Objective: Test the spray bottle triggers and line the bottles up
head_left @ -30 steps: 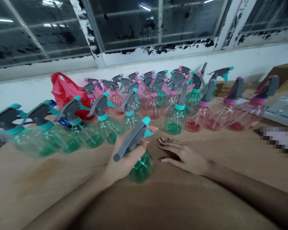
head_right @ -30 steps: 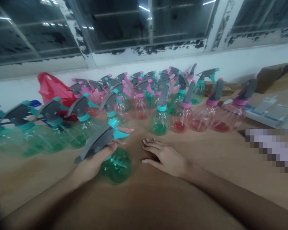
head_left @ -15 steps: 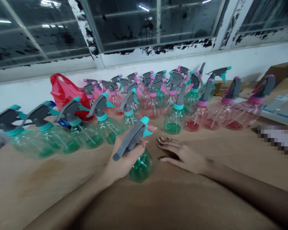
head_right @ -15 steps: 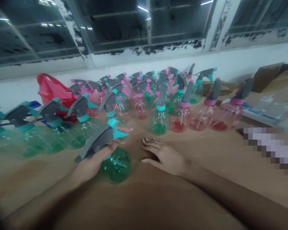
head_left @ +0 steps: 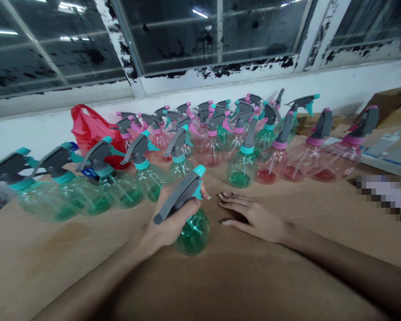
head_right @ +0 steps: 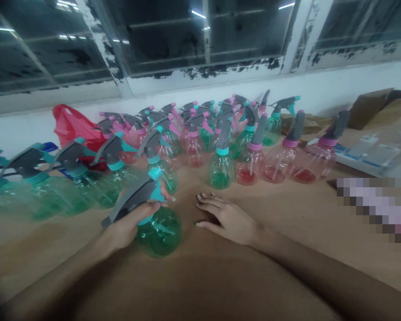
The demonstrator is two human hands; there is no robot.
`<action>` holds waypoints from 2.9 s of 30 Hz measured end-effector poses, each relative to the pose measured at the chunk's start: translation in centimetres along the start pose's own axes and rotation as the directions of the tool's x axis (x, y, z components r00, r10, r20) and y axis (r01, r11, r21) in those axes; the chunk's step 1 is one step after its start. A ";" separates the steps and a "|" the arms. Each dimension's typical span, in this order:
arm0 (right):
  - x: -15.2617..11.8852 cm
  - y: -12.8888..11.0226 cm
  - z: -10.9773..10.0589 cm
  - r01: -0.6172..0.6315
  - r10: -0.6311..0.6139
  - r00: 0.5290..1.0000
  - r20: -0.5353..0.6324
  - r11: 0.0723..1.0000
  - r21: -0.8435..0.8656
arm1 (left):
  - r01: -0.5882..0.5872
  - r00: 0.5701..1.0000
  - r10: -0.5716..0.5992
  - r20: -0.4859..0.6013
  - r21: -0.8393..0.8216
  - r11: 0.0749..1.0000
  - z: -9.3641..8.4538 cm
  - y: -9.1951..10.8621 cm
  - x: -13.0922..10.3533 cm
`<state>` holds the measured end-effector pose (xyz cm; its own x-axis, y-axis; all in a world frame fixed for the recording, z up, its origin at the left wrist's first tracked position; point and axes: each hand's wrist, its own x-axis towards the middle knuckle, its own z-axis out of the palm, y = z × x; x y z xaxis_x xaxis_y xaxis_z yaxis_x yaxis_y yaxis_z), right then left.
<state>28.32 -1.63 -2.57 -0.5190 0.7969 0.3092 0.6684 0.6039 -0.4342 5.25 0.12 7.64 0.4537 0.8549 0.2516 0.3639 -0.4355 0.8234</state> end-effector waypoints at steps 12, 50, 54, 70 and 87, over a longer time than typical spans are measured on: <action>-0.1 0.2 0.3 0.008 -0.008 1.000 -0.029 1.000 0.020 | 0.026 0.999 -0.025 -0.039 0.035 0.999 0.3 0.0 -0.3; -0.1 0.0 0.0 0.007 -0.007 1.000 0.004 1.000 -0.021 | 0.014 0.999 -0.014 -0.039 -0.003 1.000 0.2 -0.6 -0.4; -0.1 0.0 0.0 0.002 -0.002 1.000 -0.002 1.000 -0.007 | -0.010 0.999 0.009 -0.045 -0.013 1.000 0.2 -0.5 -0.4; -0.1 0.1 0.1 -0.008 0.008 1.000 0.007 1.000 -0.008 | -0.047 0.998 0.044 -0.035 -0.085 0.995 -0.1 -0.2 0.1; 0.0 -0.2 -0.1 -0.007 0.007 1.000 0.008 1.000 -0.023 | -0.047 0.996 0.050 -0.073 0.045 0.998 0.3 0.5 0.1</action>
<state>28.23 -1.76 -2.41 -0.5182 0.8011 0.2995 0.6842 0.5984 -0.4167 5.71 -0.08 7.91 0.4105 0.8504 0.3290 0.3783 -0.4871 0.7871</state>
